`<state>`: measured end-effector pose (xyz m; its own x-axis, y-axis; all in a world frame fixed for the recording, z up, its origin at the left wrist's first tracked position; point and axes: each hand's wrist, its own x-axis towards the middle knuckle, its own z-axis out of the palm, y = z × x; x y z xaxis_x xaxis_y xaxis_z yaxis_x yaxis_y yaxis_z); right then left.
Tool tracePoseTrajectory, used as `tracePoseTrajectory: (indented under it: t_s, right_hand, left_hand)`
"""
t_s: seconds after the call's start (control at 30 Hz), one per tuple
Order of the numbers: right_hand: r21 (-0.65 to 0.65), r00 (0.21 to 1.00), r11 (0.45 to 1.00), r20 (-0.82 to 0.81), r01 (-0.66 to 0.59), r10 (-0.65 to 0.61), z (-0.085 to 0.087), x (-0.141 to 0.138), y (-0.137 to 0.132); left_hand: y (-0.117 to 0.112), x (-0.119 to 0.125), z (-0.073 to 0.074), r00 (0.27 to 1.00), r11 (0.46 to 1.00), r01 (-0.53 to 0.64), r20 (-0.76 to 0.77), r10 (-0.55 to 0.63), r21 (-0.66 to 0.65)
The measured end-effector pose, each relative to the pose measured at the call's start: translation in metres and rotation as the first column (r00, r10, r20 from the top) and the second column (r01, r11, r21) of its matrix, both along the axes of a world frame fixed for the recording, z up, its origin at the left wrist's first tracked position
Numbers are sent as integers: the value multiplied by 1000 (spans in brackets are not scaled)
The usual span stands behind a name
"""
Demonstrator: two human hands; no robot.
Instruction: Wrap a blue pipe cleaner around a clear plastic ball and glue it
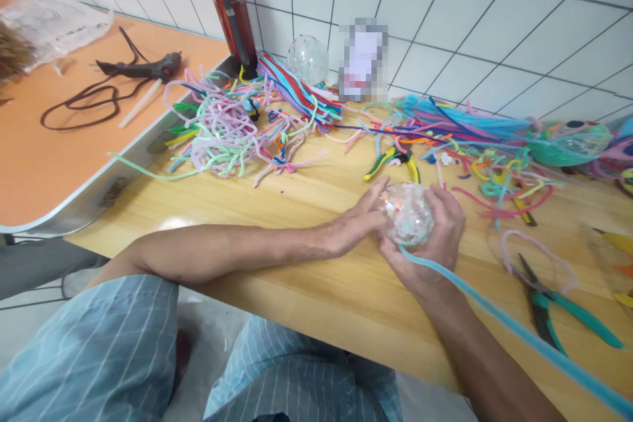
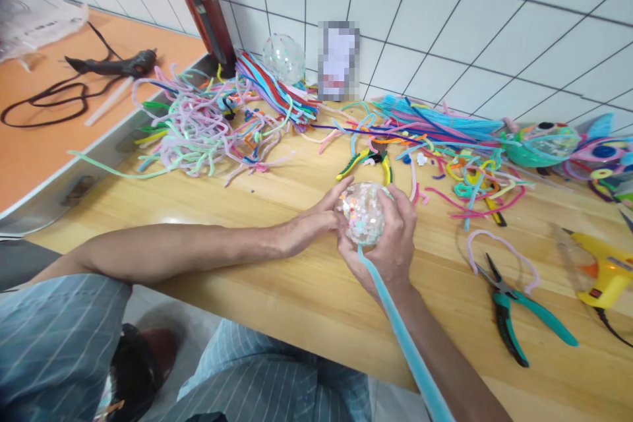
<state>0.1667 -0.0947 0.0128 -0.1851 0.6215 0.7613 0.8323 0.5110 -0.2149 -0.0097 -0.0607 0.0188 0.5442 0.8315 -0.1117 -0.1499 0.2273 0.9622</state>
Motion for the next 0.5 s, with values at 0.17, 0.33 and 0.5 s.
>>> tracePoseTrajectory:
  t_s: [0.17,0.33,0.5]
  right_hand:
    - [-9,1000,1000,7,-3,3,-3,1,1]
    - [-5,1000,1000,27,-10,10,-5,1,1]
    - [5,999,1000,30,-14,14,-3,3,2]
  left_hand:
    - [-2,0,-3,1000,999,-13,24,12,36]
    - [-1,-1,-5,1000,999,-22,23,21,45]
    - [1,-2,-2,999,999,21,24,-22,49]
